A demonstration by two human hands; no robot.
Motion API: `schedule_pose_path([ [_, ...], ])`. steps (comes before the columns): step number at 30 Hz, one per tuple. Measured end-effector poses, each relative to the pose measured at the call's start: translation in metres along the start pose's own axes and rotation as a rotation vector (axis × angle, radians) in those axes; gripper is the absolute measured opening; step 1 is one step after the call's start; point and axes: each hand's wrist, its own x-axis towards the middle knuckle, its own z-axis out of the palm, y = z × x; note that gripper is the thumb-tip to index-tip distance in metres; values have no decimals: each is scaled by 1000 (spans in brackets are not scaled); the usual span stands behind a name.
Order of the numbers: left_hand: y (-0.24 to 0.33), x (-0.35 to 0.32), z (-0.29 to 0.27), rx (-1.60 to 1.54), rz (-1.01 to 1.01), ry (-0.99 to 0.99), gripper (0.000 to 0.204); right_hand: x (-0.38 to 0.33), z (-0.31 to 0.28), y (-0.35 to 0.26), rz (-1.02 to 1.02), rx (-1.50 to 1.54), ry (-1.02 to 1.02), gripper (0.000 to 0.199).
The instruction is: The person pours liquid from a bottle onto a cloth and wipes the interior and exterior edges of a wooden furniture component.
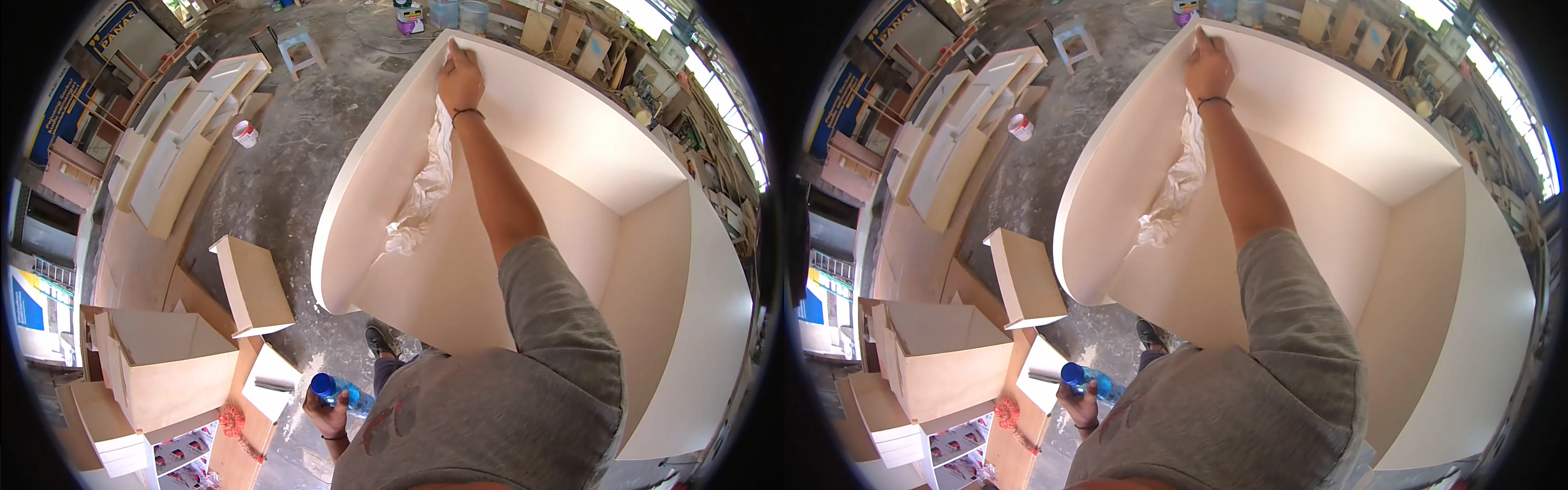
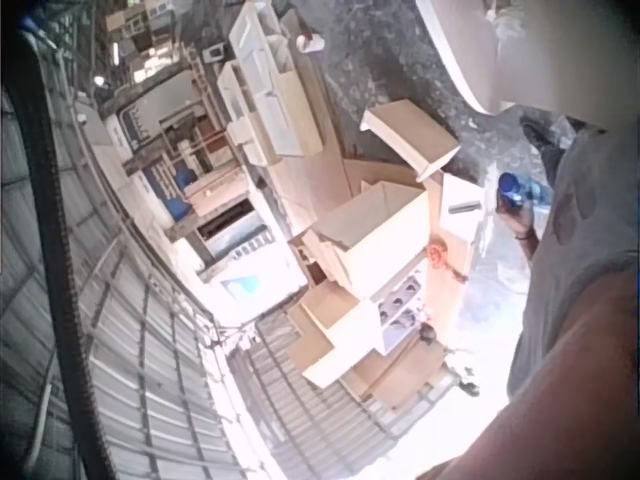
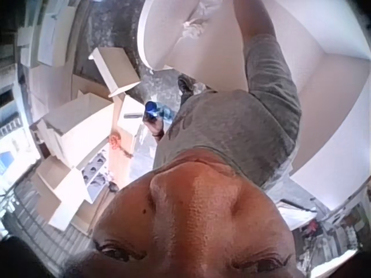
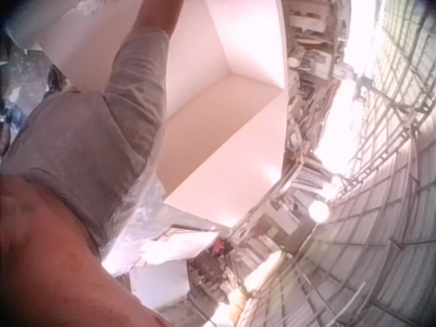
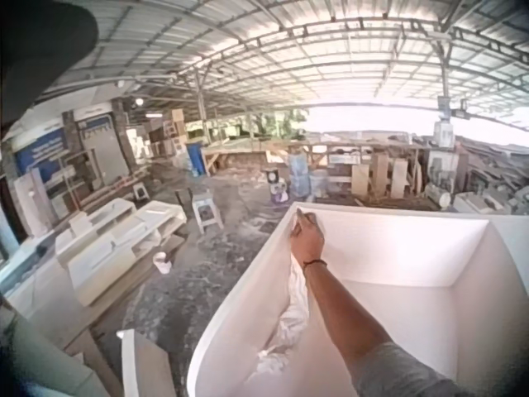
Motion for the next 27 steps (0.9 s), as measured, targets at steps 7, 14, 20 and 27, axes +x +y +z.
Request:
schedule_pose_path([
  [7,0,2,4,-41,-53,-11,59,-9,-4,8,31,-10,-77,29],
  [14,-4,1,1,25,-18,-5,58,-21,-2,13,52,-75,-123,31],
  [20,6,4,5,21,-22,6,60,-21,-8,15,73,-47,-163,30],
  [27,3,4,5,47,0,15,61,-17,-1,15,123,-71,-97,27],
])
